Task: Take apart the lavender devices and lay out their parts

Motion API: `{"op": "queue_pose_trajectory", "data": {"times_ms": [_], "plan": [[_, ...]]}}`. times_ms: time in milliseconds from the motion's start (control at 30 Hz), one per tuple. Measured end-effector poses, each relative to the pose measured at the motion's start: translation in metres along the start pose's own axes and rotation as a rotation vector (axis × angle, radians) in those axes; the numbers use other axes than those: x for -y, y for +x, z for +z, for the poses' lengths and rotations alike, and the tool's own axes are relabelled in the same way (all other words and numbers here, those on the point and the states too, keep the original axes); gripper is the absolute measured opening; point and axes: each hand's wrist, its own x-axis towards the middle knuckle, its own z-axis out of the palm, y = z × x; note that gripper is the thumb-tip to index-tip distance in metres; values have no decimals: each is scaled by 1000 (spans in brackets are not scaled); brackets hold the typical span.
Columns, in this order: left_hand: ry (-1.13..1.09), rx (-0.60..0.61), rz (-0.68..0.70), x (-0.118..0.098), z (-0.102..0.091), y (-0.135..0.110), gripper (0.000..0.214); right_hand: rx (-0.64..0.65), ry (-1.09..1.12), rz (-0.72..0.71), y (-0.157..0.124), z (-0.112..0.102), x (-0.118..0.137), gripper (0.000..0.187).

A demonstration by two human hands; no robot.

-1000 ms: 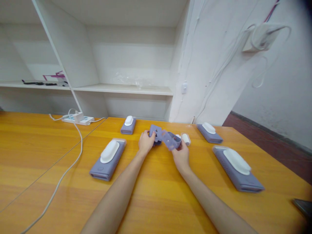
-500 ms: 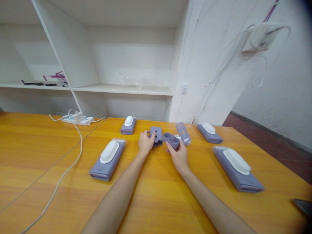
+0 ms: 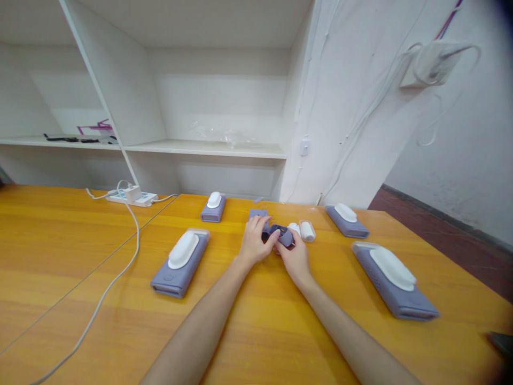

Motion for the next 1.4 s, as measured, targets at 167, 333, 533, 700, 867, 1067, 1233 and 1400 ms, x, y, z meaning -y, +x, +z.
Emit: {"op": "queue_pose_trajectory", "data": {"times_ms": [167,333,533,700,867,1067,1233,1400], "plan": [[-73,-81,-175,3,7,0,22,12,-4,-18,1,0,0,44],[-320,-140,-349,5,13,3,31,44,-119,-83,-2,-1,7,39],[-986,-130,-616,13,13,15,62,74,-197,-112,-9,3,15,34],[-1149,-163,-698,16,6,18,70,76,-322,-151,-12,5,21,30],[-1246,-134,-707,9,14,18,68,41,-509,-186,-11,2,24,27],[-1216,-281,-729,27,3,32,44,231,-731,-388,-27,1,28,25],[-1171,-182,-767,41,-16,30,39,254,-663,-463,-29,3,26,27],[-1032,-182,-799,42,-6,21,31,175,-668,-382,-20,2,18,50]]}}
